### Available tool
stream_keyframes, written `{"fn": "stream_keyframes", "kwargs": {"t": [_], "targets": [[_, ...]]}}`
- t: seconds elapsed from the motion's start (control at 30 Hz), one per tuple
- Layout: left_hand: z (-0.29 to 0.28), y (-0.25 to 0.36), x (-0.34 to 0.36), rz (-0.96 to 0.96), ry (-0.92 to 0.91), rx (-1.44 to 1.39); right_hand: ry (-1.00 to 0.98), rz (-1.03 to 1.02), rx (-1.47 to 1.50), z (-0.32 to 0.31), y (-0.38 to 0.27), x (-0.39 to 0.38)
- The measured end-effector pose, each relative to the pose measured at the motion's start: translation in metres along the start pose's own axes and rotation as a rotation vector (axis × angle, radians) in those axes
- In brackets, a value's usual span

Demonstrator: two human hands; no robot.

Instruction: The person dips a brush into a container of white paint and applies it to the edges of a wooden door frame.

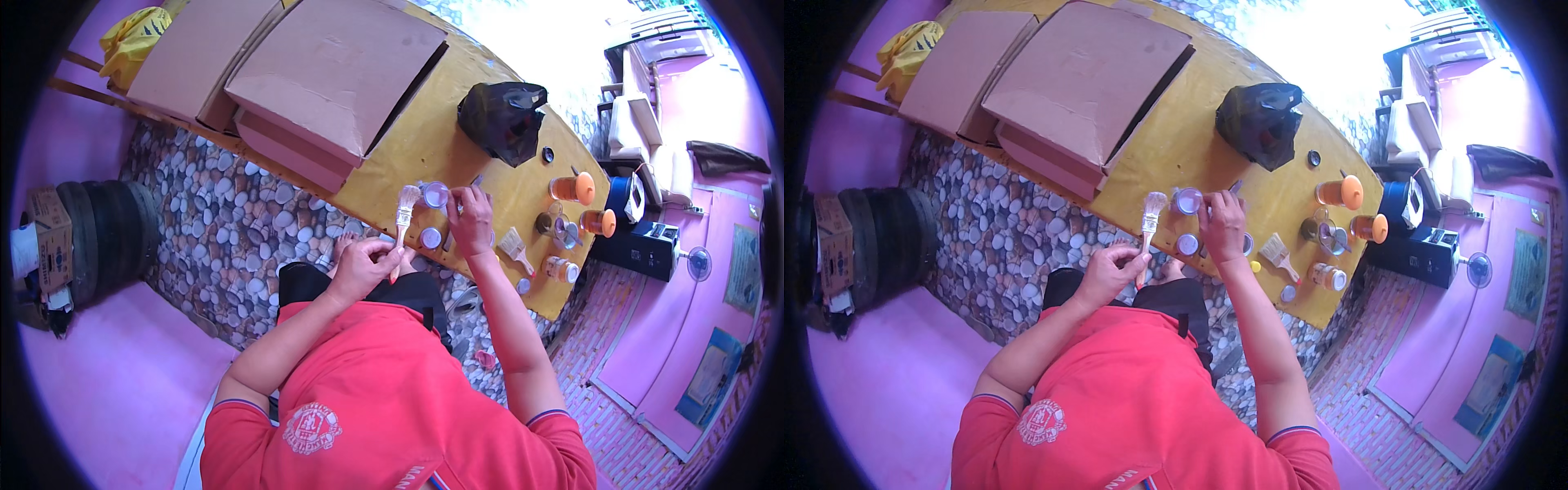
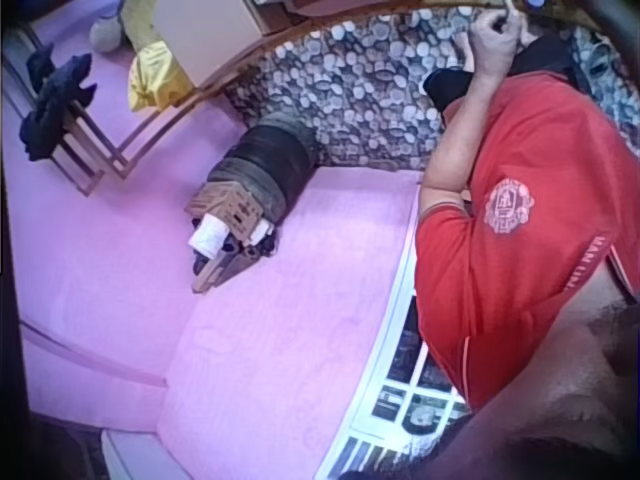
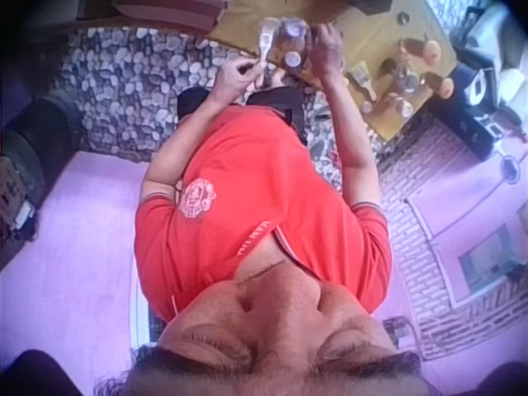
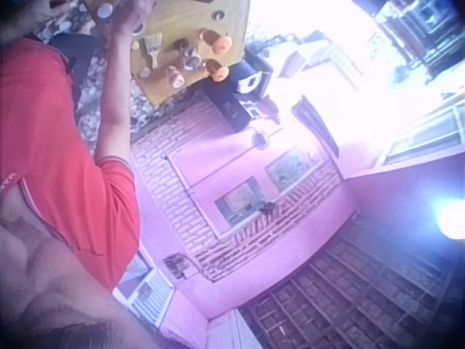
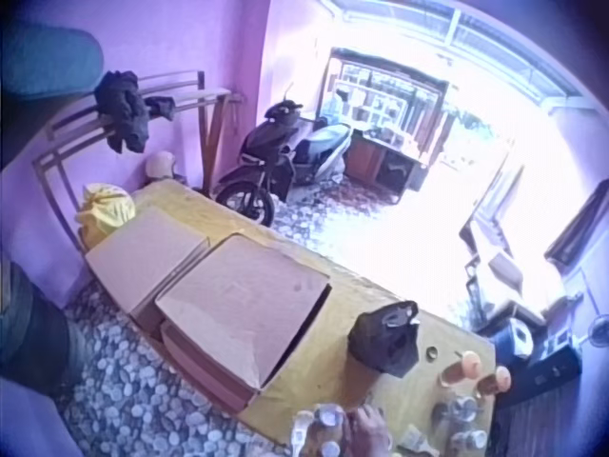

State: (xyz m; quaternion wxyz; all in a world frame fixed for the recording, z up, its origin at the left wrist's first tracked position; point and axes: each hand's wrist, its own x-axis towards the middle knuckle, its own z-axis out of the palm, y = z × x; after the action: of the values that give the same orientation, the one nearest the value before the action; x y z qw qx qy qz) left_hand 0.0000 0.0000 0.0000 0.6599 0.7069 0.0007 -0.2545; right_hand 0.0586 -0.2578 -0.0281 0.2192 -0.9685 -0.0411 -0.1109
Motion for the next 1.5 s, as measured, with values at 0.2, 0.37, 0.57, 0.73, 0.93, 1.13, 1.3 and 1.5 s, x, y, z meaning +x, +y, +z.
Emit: {"fn": "stream_keyframes", "kwargs": {"t": [0.2,0.37,0.57,0.73,0.93,1.13,1.3,1.5], "targets": [[-0.011,0.005,0.001,-0.028,0.016,-0.012,0.008,-0.050,0.141,0.015,-0.018,-0.004],[-0.009,0.007,0.000,-0.034,0.019,0.001,0.000,-0.015,0.031,0.000,-0.008,-0.008],[-0.008,0.011,0.001,-0.028,0.007,-0.013,0.061,-0.059,0.069,0.010,-0.010,0.001],[-0.008,0.009,0.002,-0.032,0.011,-0.005,0.009,-0.052,0.074,0.002,-0.014,-0.010],[-0.006,0.004,0.002,-0.006,0.015,0.013,0.046,-0.032,0.051,0.006,-0.008,0.001],[-0.007,0.007,0.001,0.009,0.026,-0.023,0.022,-0.061,0.096,0.003,-0.018,-0.006],[-0.006,0.006,0.001,0.000,0.030,-0.021,-0.006,-0.027,0.034,-0.003,-0.005,-0.011],[-0.004,0.004,0.001,-0.009,0.000,-0.006,0.084,-0.063,0.088,0.009,-0.012,0.003]]}}
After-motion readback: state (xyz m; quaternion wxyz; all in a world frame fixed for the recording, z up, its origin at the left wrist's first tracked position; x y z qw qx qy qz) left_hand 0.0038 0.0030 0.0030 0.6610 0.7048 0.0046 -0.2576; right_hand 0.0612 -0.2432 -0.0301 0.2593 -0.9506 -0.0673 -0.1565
